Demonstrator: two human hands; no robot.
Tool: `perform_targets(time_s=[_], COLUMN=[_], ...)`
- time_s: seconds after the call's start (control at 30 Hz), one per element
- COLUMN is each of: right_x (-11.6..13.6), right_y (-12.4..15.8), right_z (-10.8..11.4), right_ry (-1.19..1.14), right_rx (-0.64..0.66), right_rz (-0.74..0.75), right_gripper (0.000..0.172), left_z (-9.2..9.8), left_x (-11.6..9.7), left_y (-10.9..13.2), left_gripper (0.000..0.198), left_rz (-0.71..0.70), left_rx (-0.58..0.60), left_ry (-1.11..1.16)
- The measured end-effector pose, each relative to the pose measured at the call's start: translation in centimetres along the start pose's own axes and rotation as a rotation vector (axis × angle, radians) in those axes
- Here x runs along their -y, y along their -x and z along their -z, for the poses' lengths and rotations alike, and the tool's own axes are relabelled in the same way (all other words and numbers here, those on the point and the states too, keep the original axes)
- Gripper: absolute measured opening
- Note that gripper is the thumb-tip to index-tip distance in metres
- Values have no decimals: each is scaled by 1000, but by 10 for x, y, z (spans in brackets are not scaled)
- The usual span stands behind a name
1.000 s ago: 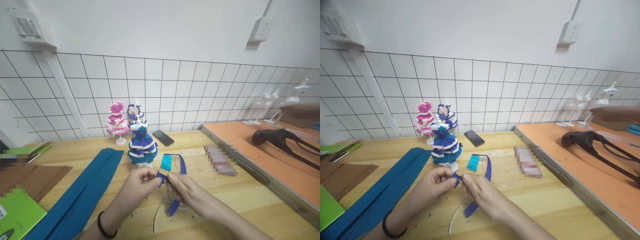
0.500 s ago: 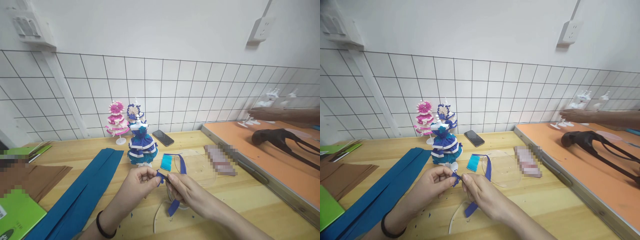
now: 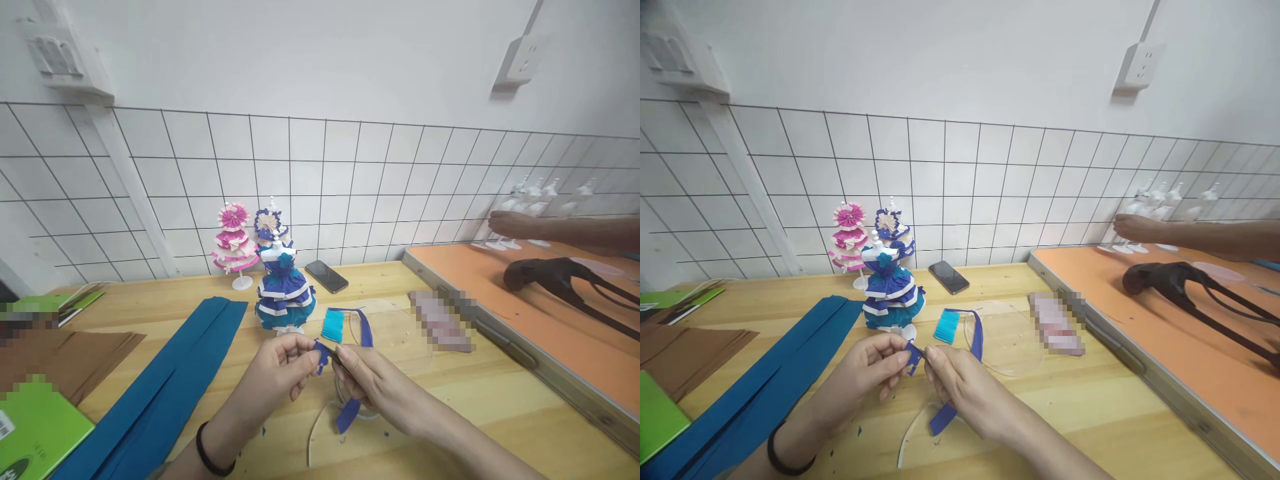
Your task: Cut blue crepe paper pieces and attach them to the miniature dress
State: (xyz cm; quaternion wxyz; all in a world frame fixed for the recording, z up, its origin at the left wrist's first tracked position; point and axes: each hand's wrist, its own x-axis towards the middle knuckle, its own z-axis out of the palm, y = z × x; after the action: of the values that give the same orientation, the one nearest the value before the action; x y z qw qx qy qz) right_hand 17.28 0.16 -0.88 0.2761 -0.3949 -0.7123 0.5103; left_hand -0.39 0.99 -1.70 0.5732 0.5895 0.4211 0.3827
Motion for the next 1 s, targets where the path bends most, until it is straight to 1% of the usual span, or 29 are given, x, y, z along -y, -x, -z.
perform_targets(time_s=[0.1, 0.23, 0.37, 0.77, 1.0], right_x=[-2, -2, -1, 0, 2], right_y=[0, 0, -1, 0, 0], right_z=[0, 0, 0, 0, 1], right_ry=[1, 21, 33, 26, 18], right_rx=[-9, -6, 4, 3, 20], right_rz=[4, 6, 0, -1, -5], right_gripper=[40, 40, 40, 40, 40], left_z=[-2, -4, -3, 0, 0], left_x=[3, 5, 3, 2, -3], left_y=[-1, -2, -2, -1, 1], left_gripper=[20, 19, 21, 21, 20], left_rz=[-1, 1, -5, -15, -23], left_rx=[13, -9, -24, -14, -9], left_ry=[11, 20, -3, -62, -93])
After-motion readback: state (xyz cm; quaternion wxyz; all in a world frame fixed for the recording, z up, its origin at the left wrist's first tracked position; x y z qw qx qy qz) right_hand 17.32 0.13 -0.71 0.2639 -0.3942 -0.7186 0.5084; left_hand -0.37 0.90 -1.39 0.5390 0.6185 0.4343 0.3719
